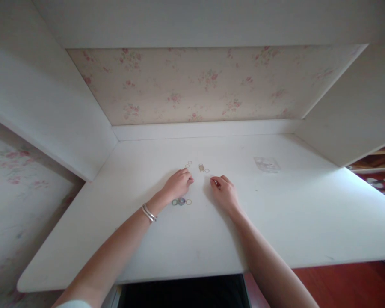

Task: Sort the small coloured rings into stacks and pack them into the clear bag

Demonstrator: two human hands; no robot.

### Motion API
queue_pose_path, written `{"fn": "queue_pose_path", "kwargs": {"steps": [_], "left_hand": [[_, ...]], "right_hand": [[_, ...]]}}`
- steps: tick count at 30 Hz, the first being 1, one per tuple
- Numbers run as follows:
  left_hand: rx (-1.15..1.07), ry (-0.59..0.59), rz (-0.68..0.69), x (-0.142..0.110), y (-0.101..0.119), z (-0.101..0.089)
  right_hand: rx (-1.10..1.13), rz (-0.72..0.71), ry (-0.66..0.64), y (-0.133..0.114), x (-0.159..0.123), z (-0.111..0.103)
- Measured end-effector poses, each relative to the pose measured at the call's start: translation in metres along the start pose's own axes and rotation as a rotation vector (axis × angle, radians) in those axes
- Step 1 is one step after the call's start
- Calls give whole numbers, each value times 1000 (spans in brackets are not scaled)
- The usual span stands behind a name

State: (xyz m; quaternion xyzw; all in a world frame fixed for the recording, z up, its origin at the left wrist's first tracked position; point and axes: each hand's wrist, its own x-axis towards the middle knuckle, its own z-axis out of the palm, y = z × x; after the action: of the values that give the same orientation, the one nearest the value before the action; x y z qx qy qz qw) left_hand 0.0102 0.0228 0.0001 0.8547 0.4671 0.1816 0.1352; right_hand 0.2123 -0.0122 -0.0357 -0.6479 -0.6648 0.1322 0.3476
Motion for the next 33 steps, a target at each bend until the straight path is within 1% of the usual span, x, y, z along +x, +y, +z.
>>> {"fn": "queue_pose_path", "kwargs": {"steps": [5,7,9,13,19,24,26,27,31,33], "left_hand": [[-85,33,23,-48,18,-8],[-78,36,28,-62,23,-8],[-56,41,32,-71,27,-7],[1,49,43,-76,29,-5],[86,20,73,-76,28,-1],[90,14,75,-75,30,0],[62,47,64,-75,28,-6],[42,81,49,-75,26,-10],[-50,294,-94,-77,6,-28],[-94,362,-161,-81,-6,-33]], "right_hand": [[-9,-12,-19,-1,-1,0],[-15,-12,-27,-2,-2,0],[-25,-7,-23,-3,-2,0],[-30,-11,-15,-3,-4,0],[-36,-26,-23,-3,-4,0],[-53,-30,-29,-3,-4,0],[-53,-35,-31,-3,-4,-1],[-54,-35,-31,-3,-4,-2],[-53,-47,-26,-5,-6,-3],[-50,-68,-36,-7,-9,-2]]}}
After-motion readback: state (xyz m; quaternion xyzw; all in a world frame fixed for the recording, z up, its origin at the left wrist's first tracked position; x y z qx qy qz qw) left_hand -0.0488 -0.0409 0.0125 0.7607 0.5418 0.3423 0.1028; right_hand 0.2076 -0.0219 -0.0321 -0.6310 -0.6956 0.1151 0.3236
